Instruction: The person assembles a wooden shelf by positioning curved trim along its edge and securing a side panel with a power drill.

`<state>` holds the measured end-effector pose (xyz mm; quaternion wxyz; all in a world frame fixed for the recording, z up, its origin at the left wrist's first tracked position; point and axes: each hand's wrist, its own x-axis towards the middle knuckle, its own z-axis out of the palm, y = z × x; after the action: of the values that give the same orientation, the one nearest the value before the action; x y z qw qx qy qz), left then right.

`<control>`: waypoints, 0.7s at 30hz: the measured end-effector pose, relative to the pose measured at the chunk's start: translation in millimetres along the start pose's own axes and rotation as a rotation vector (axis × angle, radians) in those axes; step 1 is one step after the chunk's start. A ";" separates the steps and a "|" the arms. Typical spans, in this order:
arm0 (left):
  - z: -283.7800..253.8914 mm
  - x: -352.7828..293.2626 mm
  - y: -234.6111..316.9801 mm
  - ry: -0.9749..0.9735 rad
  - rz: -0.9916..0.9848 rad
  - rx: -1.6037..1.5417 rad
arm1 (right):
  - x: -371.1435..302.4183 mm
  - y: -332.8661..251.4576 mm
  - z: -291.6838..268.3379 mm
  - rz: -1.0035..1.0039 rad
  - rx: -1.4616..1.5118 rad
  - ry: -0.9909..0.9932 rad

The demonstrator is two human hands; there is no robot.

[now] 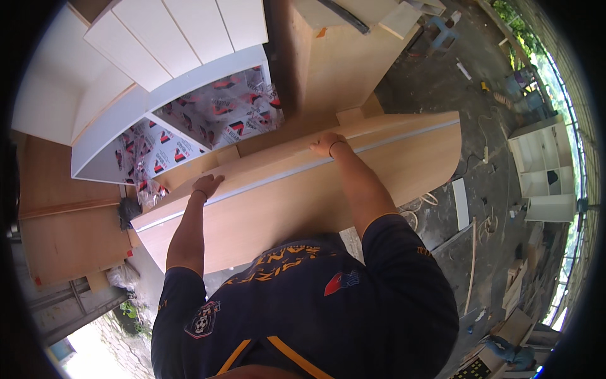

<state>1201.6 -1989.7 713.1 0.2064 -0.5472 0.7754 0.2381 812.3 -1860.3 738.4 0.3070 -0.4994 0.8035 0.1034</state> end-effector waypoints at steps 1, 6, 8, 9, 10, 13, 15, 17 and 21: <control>-0.4 5.2 -3.6 0.035 0.009 0.010 | 1.1 -2.0 -5.5 -0.004 0.016 0.008; -15.4 1.8 6.2 0.181 -0.029 -0.063 | 6.7 -7.4 -3.4 -0.011 0.018 0.162; -20.7 2.0 22.4 0.227 -0.043 -0.062 | 11.8 8.2 13.4 -0.022 0.012 0.283; -19.1 6.0 19.1 0.245 -0.034 -0.055 | 14.5 9.2 20.9 -0.064 0.000 0.381; -17.0 13.5 15.7 0.272 -0.026 -0.011 | 13.7 7.3 22.5 -0.066 0.006 0.404; -17.0 19.0 20.8 0.253 -0.014 0.069 | 10.7 6.4 19.1 -0.050 0.112 0.434; -20.4 20.9 22.9 0.282 -0.007 0.099 | -3.9 0.1 13.3 -0.026 0.077 0.294; -23.2 22.7 24.5 0.239 -0.001 0.082 | -0.1 1.3 13.4 -0.017 0.094 0.350; -22.0 36.5 28.1 0.222 0.032 0.103 | 9.4 20.2 33.0 -0.087 -0.040 0.471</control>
<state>1162.1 -2022.1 713.5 0.1433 -0.5464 0.8134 0.1390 804.7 -1842.0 703.9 0.1054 -0.5499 0.8284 -0.0134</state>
